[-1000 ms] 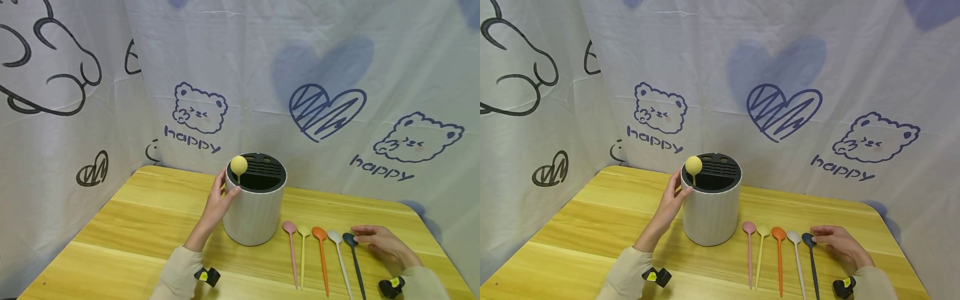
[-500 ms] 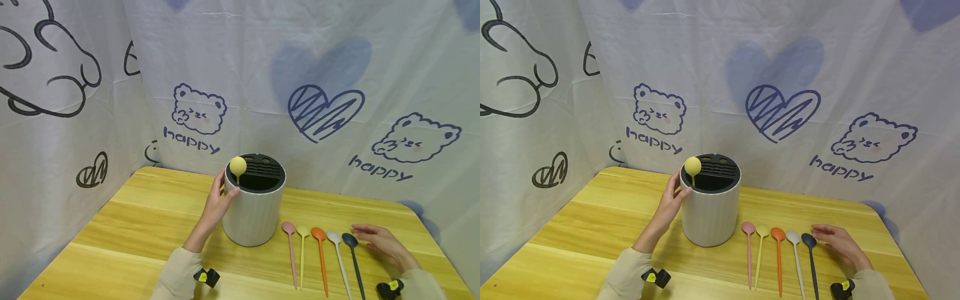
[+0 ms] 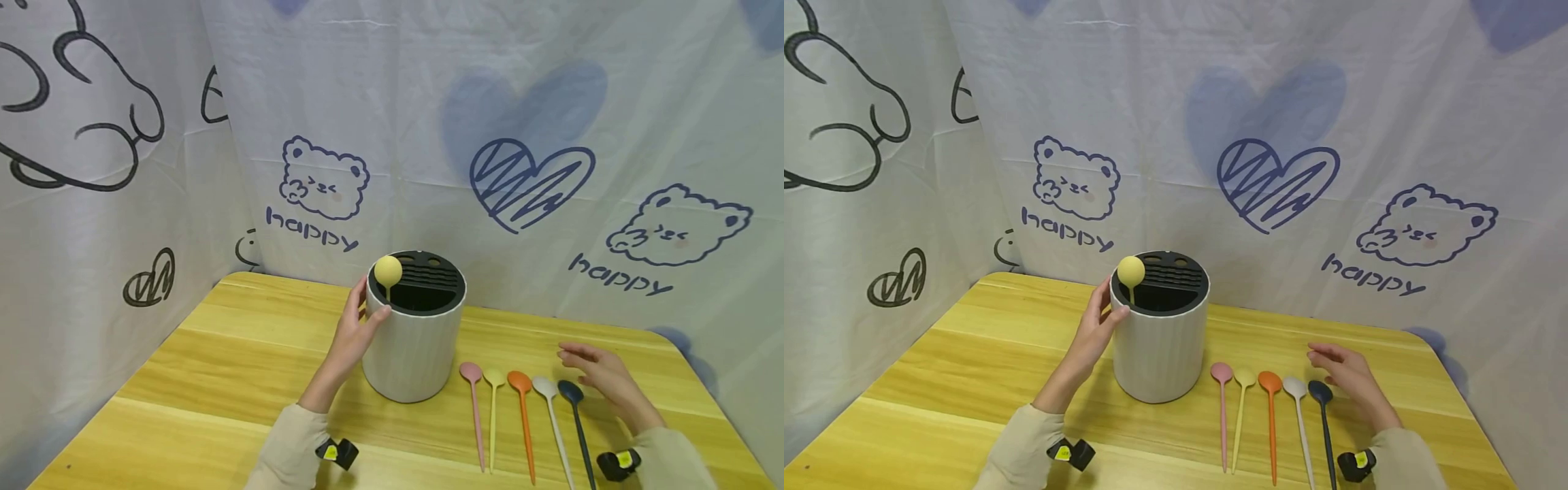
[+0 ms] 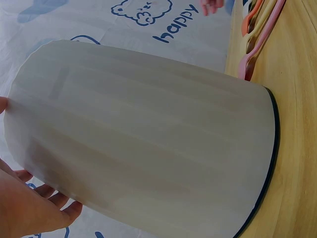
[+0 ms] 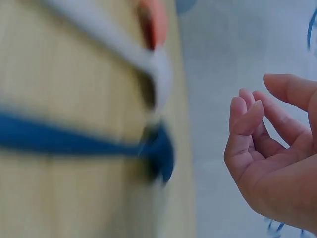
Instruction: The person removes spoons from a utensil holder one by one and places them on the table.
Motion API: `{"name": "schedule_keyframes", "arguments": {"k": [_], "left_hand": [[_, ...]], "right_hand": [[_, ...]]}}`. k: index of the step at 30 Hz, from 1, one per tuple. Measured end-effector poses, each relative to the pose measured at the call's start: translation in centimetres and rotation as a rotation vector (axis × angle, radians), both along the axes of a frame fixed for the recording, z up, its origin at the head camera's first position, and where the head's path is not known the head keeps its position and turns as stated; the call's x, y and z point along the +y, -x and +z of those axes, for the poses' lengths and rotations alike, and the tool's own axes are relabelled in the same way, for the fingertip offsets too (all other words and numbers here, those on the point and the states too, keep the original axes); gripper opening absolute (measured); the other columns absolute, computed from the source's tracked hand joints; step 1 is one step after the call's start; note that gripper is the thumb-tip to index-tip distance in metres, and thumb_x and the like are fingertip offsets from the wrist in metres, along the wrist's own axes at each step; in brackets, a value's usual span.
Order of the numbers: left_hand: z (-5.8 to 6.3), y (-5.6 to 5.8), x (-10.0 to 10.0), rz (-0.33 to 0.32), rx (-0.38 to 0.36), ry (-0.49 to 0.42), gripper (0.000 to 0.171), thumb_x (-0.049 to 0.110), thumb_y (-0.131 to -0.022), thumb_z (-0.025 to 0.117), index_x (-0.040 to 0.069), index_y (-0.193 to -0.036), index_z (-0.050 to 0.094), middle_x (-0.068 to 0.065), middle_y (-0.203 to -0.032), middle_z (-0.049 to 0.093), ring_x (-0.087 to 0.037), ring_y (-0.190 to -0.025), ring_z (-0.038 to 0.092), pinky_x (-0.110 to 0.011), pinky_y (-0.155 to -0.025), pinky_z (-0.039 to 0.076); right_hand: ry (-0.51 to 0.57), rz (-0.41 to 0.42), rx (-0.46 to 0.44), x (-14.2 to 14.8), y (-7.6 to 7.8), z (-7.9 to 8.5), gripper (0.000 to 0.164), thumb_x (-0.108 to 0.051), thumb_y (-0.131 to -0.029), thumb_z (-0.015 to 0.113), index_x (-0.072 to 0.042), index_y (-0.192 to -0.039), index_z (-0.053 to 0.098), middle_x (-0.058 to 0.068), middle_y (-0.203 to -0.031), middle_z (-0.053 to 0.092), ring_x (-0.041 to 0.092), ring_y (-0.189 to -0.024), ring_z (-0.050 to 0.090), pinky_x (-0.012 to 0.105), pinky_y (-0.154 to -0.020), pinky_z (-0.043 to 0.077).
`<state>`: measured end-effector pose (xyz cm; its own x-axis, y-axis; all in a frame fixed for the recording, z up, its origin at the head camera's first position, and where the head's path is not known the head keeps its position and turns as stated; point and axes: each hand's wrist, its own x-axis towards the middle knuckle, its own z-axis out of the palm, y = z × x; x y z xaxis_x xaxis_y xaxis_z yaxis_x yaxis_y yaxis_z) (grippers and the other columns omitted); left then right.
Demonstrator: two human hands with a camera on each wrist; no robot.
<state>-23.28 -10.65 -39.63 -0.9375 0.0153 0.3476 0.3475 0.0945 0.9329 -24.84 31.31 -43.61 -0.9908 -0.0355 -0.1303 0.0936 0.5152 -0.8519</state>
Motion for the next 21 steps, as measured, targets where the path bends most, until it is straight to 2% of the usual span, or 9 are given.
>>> {"name": "schedule_keyframes", "arguments": {"k": [8, 12, 21], "left_hand": [[-0.1, -0.1, 0.1, 0.005, -0.001, 0.007, 0.077, 0.033, -0.09, 0.057, 0.005, -0.153, 0.02, -0.016, -0.157, 0.021, -0.033, -0.142, 0.022, -0.051, -0.114, 0.02], [0.1, 0.0, 0.0, 0.012, 0.002, 0.013, 0.077, 0.034, -0.091, 0.057, 0.007, -0.153, 0.021, -0.015, -0.157, 0.021, -0.032, -0.142, 0.023, -0.05, -0.114, 0.02], [-0.1, 0.0, 0.1, 0.004, -0.016, 0.014, 0.077, 0.034, -0.091, 0.057, 0.007, -0.153, 0.02, -0.015, -0.157, 0.021, -0.032, -0.142, 0.022, -0.05, -0.114, 0.019]], "right_hand": [[0.066, 0.104, 0.082, -4.9, 0.2, 3.6, 0.058, -0.036, -0.097, 0.057, 0.003, -0.138, 0.047, 0.022, -0.134, 0.051, 0.019, -0.108, 0.055, 0.034, -0.084, 0.05], [0.093, 0.121, 0.105, -7.2, 0.6, 5.4, 0.056, -0.036, -0.096, 0.058, 0.003, -0.136, 0.051, 0.02, -0.131, 0.054, 0.023, -0.108, 0.055, 0.029, -0.081, 0.049], [0.112, 0.173, 0.15, -11.5, 0.5, 8.3, 0.049, -0.032, -0.095, 0.061, 0.001, -0.131, 0.056, 0.012, -0.116, 0.062, 0.02, -0.099, 0.056, 0.03, -0.077, 0.05]]}}
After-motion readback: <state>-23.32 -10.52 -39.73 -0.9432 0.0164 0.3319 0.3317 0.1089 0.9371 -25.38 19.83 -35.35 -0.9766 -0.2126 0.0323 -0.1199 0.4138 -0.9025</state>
